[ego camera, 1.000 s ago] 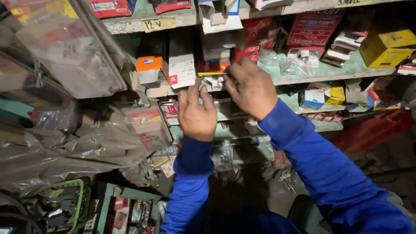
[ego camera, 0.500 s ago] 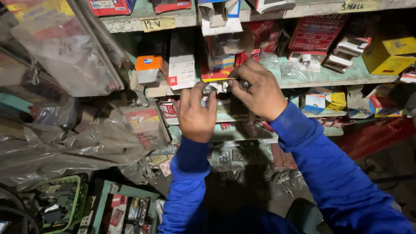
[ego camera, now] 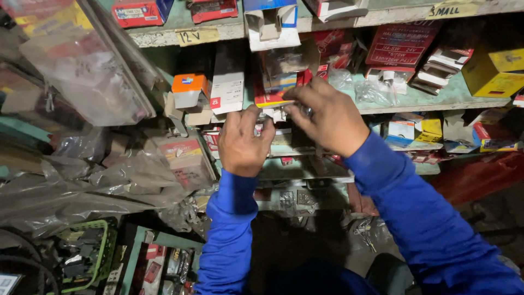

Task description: The person picks up small light bulbs from a cluttered shelf, removes them from their packaging, and places them into a plastic bag. They continue to gather more bulbs from various boxes and arrange them in the bag.

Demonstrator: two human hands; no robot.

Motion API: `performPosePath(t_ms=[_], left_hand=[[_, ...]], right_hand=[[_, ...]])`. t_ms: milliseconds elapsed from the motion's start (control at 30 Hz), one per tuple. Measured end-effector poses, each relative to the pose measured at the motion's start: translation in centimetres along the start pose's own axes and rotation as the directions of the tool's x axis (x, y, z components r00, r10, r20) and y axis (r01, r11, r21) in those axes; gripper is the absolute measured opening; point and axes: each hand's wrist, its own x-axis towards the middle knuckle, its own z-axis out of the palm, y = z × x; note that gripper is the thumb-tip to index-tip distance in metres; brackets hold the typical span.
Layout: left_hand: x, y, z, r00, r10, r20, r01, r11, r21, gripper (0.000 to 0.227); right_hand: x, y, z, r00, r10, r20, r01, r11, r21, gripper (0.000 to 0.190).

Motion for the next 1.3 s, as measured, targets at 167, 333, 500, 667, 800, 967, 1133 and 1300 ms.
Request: performPosePath(t_ms=[167, 333, 500, 667, 800, 967, 1133, 1300], left_hand=[[0.5, 0.0, -0.1, 0.999, 0.041, -0.008, -0.041, 0.999, 0.017, 0.035], [1.3, -0.1, -0.4, 0.993, 0.114, -0.007, -0.114, 0.993, -0.022, 0.033], [1.4, -1.1, -0.5, 0.977, 0.213, 0.005, -0.213, 0.975, 0.066, 0.032], [1.6, -1.4, -0.6, 0.956, 0.293, 0.008, -0.293, 0.953, 0.083, 0.030], [1.6, -1.0, -0.1, 0.984, 0.178, -0.011, -0.178, 0.984, 0.016, 0.035], [2.0, -0.2, 0.2, 0.986, 0.164, -0.007, -0.164, 0.986, -0.024, 0.038], [2.0, -0.6, 0.3, 0.978, 0.210, 0.008, -0.210, 0.978, 0.016, 0.028], [1.6, -1.7, -0.2, 0.979, 0.204, -0.004, -0.203, 0.979, 0.022, 0.029]], right_hand=[[-1.1, -3.7, 0.4, 0.999, -0.032, -0.001, 0.030, 0.946, -0.322, 0.027], [-1.3, -3.7, 1.3, 0.998, 0.002, -0.061, -0.025, 0.927, -0.374, 0.033], [-2.2, -2.1, 4.4, 0.994, -0.013, -0.104, -0.020, 0.949, -0.314, 0.023], [-1.7, -2.9, 3.7, 0.987, 0.048, -0.157, -0.077, 0.980, -0.183, 0.021], [-1.4, -3.2, 3.5, 0.985, 0.102, -0.140, -0.122, 0.983, -0.140, 0.016], [-1.6, -2.2, 4.6, 0.968, 0.183, -0.173, -0.202, 0.975, -0.097, 0.017], [-1.9, -2.3, 5.1, 0.959, 0.152, -0.238, -0.188, 0.973, -0.137, 0.014], [-1.1, -2.4, 4.4, 0.957, 0.132, -0.258, -0.164, 0.981, -0.107, 0.012]])
